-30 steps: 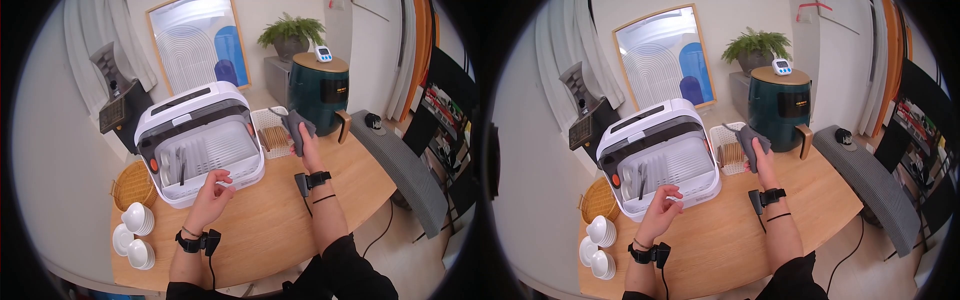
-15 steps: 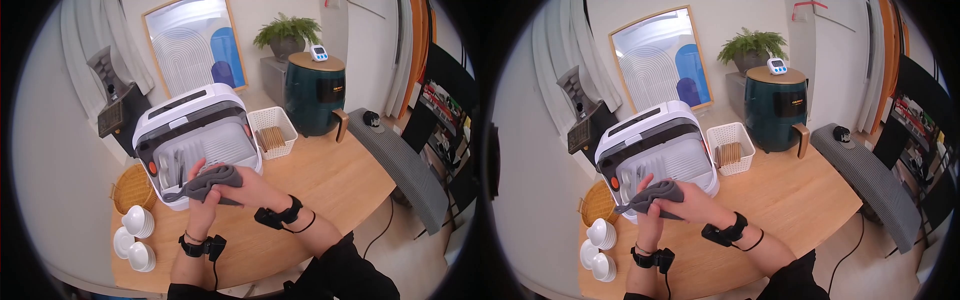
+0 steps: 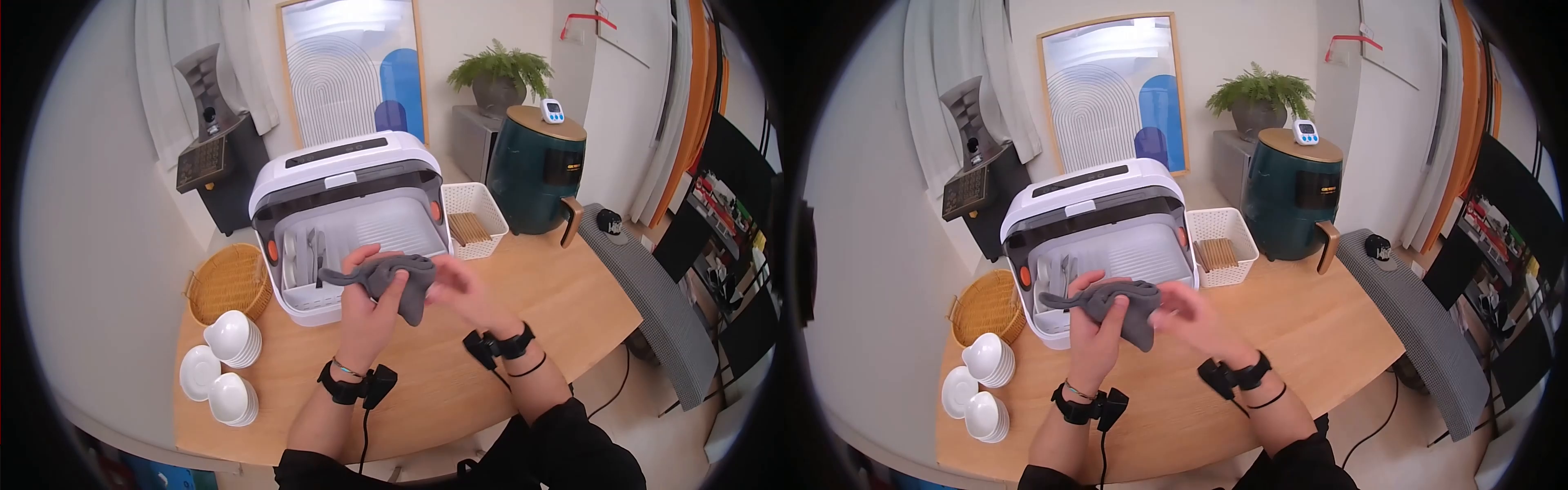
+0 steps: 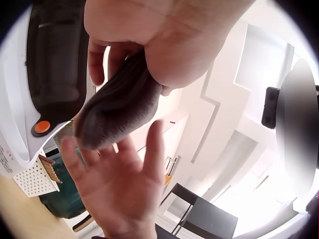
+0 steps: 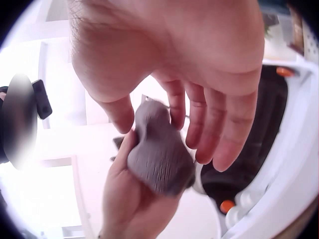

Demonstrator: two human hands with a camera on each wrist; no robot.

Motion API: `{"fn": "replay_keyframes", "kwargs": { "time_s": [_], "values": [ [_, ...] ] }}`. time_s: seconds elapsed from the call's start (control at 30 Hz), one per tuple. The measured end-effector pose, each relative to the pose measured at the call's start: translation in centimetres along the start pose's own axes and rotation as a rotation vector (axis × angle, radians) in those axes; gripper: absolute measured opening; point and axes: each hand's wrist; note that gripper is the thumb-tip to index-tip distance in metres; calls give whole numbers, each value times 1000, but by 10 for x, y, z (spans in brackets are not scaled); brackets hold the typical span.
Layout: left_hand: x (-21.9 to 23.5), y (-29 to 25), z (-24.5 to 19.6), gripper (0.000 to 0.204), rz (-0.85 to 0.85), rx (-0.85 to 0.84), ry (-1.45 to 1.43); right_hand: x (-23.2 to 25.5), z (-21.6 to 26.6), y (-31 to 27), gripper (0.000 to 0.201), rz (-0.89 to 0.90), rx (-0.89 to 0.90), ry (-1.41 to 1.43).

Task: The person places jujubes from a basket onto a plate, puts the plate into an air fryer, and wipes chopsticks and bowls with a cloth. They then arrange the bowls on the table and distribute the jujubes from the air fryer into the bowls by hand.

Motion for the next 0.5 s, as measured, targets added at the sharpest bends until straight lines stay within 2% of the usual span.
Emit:
{"fn": "replay_keyframes", "kwargs": {
  "time_s": [0.07,0.13,0.2,0.23,0.3,0.37,0.43,0.5],
  "values": [
    [8,1,-4,43,-11,3,-12,44,-5,7,23,-395,-7,-146],
    [20,7,-8,46,11,37,-13,94,-30,11,23,-776,-2,-237],
    [33,13,-13,49,27,71,10,135,-59,5,24,-840,-102,-322],
    [41,15,-17,49,20,67,9,134,-63,6,24,-833,-99,-325],
    [56,19,-23,52,21,102,132,131,-70,7,26,-800,-224,-409],
    [69,21,-35,53,18,105,198,129,-77,12,31,-784,-243,-450],
    [83,21,-40,53,20,113,267,139,-89,20,32,-692,-324,-525],
    [97,23,-42,53,-3,145,256,147,-103,28,31,-709,-304,-622]
  ]
}}
Point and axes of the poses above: each hand's wrist, its own y-axis towards the middle knuckle, its own x-axis out of the back of the hand, z = x × y, and after that the axes turned 9 degrees about -y, right-handed
